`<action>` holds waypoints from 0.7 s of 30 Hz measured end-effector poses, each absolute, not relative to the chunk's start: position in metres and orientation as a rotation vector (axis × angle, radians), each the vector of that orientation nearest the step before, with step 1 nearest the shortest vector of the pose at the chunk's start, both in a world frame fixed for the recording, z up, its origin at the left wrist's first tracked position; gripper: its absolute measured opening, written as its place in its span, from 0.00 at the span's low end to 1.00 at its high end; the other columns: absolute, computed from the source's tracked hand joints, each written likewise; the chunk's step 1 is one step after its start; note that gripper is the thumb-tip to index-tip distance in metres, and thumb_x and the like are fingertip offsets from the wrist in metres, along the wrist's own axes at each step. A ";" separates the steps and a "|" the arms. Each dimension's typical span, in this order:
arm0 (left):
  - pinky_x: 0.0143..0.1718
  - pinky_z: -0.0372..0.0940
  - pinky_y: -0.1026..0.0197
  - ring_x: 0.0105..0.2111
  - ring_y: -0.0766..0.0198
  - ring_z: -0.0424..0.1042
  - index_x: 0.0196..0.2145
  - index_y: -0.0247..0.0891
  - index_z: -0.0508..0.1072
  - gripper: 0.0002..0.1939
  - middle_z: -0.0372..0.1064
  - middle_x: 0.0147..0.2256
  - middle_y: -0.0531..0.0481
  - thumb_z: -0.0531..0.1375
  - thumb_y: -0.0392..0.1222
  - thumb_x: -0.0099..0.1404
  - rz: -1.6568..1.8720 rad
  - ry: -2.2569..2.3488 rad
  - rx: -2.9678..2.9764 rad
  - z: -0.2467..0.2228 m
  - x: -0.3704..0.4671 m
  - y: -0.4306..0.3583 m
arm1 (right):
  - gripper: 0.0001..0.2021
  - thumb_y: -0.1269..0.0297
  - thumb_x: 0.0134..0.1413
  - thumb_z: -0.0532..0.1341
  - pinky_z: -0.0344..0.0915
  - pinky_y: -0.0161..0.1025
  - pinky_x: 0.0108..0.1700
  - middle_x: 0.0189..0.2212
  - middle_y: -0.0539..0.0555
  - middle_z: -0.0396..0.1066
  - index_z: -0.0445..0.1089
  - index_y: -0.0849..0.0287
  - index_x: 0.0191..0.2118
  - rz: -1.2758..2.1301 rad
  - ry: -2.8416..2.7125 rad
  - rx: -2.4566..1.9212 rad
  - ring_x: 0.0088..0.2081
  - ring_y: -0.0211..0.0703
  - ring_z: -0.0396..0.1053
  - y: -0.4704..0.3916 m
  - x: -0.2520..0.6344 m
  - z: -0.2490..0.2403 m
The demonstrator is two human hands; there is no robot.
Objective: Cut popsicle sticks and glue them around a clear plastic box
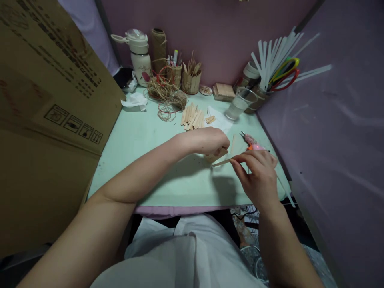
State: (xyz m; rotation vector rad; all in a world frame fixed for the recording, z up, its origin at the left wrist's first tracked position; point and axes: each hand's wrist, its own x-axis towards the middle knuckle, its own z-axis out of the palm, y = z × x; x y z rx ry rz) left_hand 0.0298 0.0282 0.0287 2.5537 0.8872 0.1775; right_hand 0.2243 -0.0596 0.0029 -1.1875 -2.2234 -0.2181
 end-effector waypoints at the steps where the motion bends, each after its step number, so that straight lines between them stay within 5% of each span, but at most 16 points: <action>1: 0.27 0.47 0.60 0.21 0.66 0.59 0.26 0.38 0.75 0.07 0.68 0.23 0.51 0.58 0.29 0.53 0.160 0.894 2.559 0.029 0.030 0.028 | 0.07 0.63 0.64 0.60 0.54 0.46 0.46 0.32 0.53 0.74 0.71 0.56 0.34 -0.227 -2.224 -1.185 0.39 0.47 0.67 -0.058 0.224 0.002; 21: 0.26 0.47 0.62 0.22 0.68 0.58 0.31 0.35 0.77 0.07 0.70 0.25 0.49 0.58 0.32 0.57 0.009 0.908 2.578 0.036 0.032 0.026 | 0.06 0.63 0.63 0.61 0.51 0.44 0.45 0.32 0.52 0.73 0.70 0.56 0.34 -0.272 -2.232 -1.169 0.37 0.47 0.65 -0.049 0.222 -0.006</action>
